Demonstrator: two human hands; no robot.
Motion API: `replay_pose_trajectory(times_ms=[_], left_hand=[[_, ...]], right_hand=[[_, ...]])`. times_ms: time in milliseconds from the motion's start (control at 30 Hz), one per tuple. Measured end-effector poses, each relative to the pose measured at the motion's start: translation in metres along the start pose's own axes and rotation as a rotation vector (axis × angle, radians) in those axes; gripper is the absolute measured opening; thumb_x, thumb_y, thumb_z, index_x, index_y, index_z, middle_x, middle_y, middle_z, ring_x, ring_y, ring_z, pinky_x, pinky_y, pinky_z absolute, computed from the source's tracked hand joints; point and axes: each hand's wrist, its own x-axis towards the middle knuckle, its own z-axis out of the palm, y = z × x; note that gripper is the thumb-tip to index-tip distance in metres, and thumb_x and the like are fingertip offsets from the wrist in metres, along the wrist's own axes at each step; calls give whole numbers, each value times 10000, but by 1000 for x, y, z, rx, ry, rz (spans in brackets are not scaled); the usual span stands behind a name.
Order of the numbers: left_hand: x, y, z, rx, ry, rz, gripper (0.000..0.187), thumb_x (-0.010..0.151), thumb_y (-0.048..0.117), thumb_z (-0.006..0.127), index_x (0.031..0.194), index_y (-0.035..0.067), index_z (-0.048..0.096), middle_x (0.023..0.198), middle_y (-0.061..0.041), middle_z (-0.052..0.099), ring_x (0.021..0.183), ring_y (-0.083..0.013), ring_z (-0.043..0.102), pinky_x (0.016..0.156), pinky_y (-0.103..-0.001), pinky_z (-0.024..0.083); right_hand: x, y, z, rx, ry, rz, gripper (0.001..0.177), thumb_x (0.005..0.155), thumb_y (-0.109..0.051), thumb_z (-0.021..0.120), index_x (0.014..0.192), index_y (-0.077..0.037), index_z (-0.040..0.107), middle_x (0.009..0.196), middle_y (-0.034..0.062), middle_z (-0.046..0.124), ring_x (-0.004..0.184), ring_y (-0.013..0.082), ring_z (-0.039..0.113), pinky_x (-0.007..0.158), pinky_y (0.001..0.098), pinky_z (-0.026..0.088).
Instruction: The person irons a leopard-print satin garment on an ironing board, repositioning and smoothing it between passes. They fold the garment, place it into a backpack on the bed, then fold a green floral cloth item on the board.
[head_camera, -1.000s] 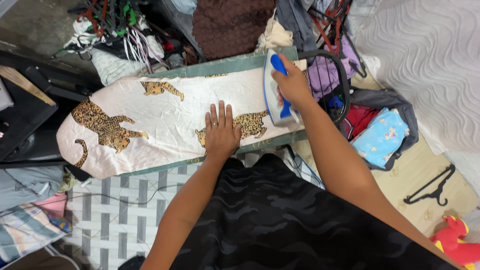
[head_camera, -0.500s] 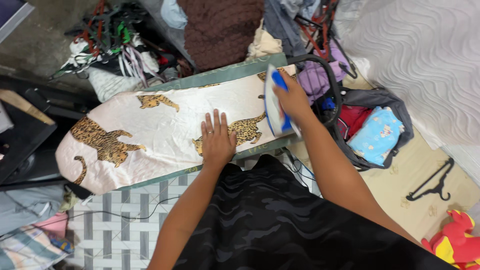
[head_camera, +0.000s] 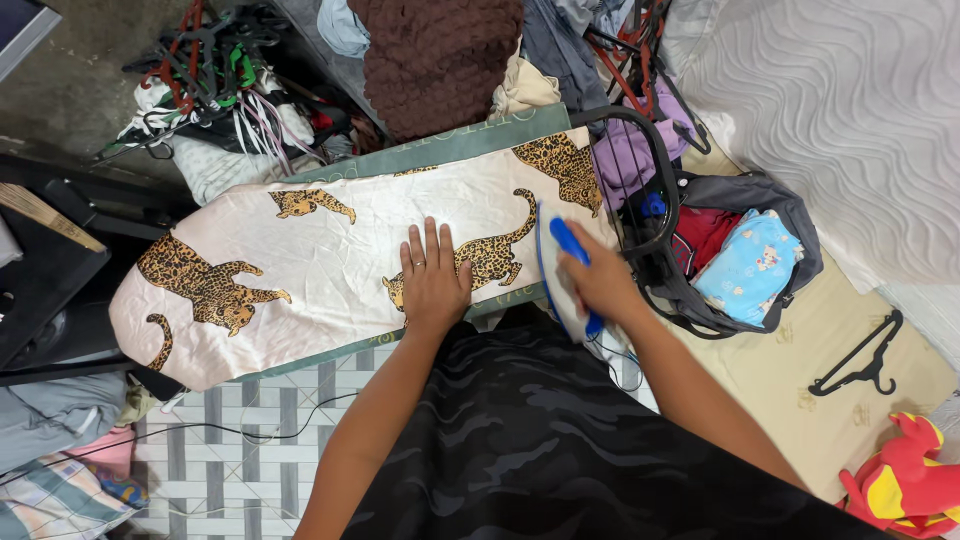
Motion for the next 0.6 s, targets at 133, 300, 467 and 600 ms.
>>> replay_pose_trajectory(times_ms=[133, 300, 467, 600], left_hand=[[3, -1, -1, -13, 0, 1, 689, 989, 380, 532, 1529, -32, 419, 1643, -248, 305, 1531, -457, 229, 1242, -571, 170], [-3, -2, 1, -8, -13, 8, 687, 1000, 376, 528, 1540, -32, 414, 1646, -250, 300, 1533, -461, 222, 1244, -573, 156], [0, -5, 6, -18, -27, 2, 694, 981, 375, 540, 1533, -26, 416, 1649, -248, 296, 1542, -454, 209, 1250, -570, 150], [-1, -4, 0, -47, -37, -4, 692, 996, 378, 568, 1539, -21, 411, 1655, -250, 280, 1543, -465, 196, 1242, -584, 153]], right_hand=[[74, -28, -6, 84, 28, -166, 593, 955, -175, 644, 1528, -182, 490, 677, -20, 598, 442, 112, 518, 409, 345, 443], [129, -48, -17, 239, -9, -25, 599, 954, -193, 632, 1531, -226, 476, 599, 36, 498, 410, 117, 462, 407, 342, 430], [58, -15, -8, 164, -65, -58, 635, 943, -174, 614, 1551, -195, 429, 608, 5, 532, 372, 131, 474, 350, 355, 407], [7, -1, -12, 139, -113, 8, 668, 941, -163, 624, 1574, -195, 411, 538, 44, 496, 360, 132, 464, 354, 339, 411]])
